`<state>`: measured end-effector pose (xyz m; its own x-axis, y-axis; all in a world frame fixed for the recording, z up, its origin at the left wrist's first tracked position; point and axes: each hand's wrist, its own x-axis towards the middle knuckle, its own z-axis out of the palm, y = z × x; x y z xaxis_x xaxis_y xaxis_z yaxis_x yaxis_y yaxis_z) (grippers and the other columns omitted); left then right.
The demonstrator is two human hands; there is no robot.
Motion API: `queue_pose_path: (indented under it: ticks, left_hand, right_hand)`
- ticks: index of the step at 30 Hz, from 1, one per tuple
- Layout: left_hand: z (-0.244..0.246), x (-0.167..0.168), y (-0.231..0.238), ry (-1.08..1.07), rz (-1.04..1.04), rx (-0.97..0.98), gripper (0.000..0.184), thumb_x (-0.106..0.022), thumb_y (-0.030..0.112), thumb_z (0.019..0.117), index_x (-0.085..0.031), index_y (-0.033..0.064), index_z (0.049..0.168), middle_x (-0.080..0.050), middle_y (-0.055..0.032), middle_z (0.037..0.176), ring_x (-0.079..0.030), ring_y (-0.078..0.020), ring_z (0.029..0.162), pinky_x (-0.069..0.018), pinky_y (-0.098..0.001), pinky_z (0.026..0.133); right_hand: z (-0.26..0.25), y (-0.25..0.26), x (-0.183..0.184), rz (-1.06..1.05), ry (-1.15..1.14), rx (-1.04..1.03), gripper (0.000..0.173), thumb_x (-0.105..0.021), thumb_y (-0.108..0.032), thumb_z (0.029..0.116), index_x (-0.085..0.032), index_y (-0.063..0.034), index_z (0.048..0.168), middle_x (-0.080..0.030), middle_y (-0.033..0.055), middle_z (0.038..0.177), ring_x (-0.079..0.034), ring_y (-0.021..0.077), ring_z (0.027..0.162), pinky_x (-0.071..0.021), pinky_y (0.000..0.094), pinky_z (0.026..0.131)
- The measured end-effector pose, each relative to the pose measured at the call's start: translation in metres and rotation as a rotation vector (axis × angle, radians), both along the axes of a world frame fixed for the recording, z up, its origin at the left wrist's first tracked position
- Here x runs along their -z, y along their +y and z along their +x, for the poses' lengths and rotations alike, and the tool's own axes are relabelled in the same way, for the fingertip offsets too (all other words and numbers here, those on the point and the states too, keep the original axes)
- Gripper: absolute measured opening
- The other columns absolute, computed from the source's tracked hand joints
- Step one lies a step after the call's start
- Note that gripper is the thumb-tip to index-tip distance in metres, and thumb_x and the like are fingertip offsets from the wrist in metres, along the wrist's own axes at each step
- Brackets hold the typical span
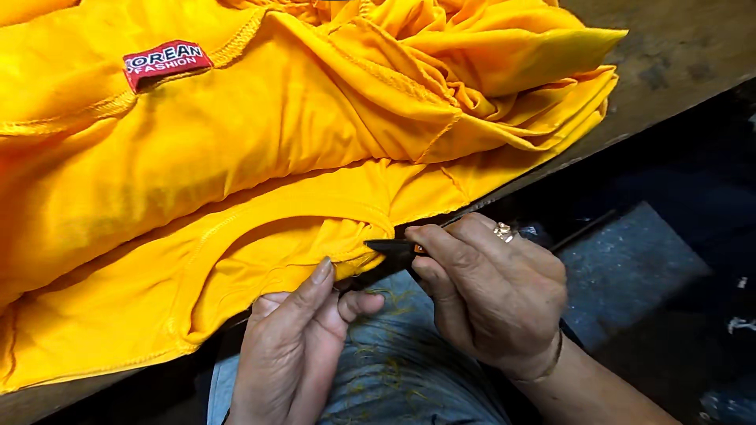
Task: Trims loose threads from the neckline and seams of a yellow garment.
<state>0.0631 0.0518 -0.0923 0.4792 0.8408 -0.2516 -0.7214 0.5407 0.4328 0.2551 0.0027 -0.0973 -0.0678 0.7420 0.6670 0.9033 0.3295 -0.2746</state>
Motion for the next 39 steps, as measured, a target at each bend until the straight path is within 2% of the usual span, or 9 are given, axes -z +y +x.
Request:
queue_pose_path:
  ticks: [6,13,22,31,35,39]
  left_hand:
    - [-0.003,0.001,-0.001,0.241,0.247,-0.032,0.017,-0.062,0.006,0.1007,-0.069,-0.0048,0.112,-0.071,-0.0239,0.106,-0.075,-0.0278,0.086,-0.0643,-0.0429,0.079]
    - [-0.003,0.002,-0.001,0.42,0.462,-0.067,0.013,-0.063,0.005,0.0999,-0.071,-0.0028,0.107,-0.073,-0.0209,0.101,-0.075,-0.0283,0.083,-0.0651,-0.0434,0.077]
    - [-0.004,0.003,-0.001,0.422,0.447,-0.045,0.014,-0.063,0.005,0.0999,-0.071,-0.0036,0.107,-0.072,-0.022,0.1,-0.075,-0.0285,0.083,-0.0648,-0.043,0.078]
    - [-0.007,0.0,-0.001,0.373,0.351,-0.014,0.019,-0.059,0.007,0.1018,-0.074,-0.0033,0.099,-0.073,-0.0234,0.097,-0.075,-0.0289,0.085,-0.0636,-0.0435,0.08]
    - [-0.009,-0.002,0.0,0.341,0.332,0.006,0.028,-0.054,0.013,0.1047,-0.073,-0.0027,0.092,-0.073,-0.023,0.098,-0.076,-0.0296,0.086,-0.0637,-0.0445,0.08]
    - [-0.01,-0.004,0.0,0.328,0.314,0.005,0.029,-0.054,0.013,0.1053,-0.073,-0.004,0.091,-0.073,-0.0237,0.099,-0.076,-0.03,0.087,-0.0641,-0.0448,0.08]
  right_hand:
    - [0.01,-0.002,-0.007,-0.053,0.033,-0.198,0.03,-0.05,-0.021,0.1054,-0.071,-0.0001,0.103,-0.059,0.0057,0.077,-0.055,0.0149,0.071,-0.0422,0.0272,0.059]
    - [0.015,0.009,-0.012,-0.021,-0.065,-0.169,0.031,-0.055,-0.023,0.1046,-0.073,0.0026,0.107,-0.057,0.0072,0.076,-0.052,0.0175,0.067,-0.0384,0.0295,0.055]
    - [0.008,0.012,-0.009,-0.013,-0.084,-0.19,0.03,-0.057,-0.022,0.1039,-0.074,0.002,0.107,-0.059,0.0075,0.076,-0.053,0.0181,0.067,-0.0387,0.0302,0.056]
    - [0.008,0.011,-0.009,-0.002,-0.089,-0.185,0.027,-0.057,-0.02,0.103,-0.074,0.0016,0.102,-0.058,0.0069,0.074,-0.052,0.0178,0.065,-0.037,0.0303,0.055]
    - [0.011,0.009,-0.012,-0.019,-0.063,-0.266,0.028,-0.056,-0.021,0.1035,-0.074,0.0014,0.102,-0.057,0.0058,0.074,-0.052,0.0165,0.066,-0.0384,0.0288,0.055]
    - [0.013,0.006,-0.012,-0.015,-0.074,-0.239,0.029,-0.056,-0.022,0.1039,-0.073,0.0009,0.102,-0.056,0.0056,0.074,-0.05,0.0165,0.066,-0.038,0.0293,0.056]
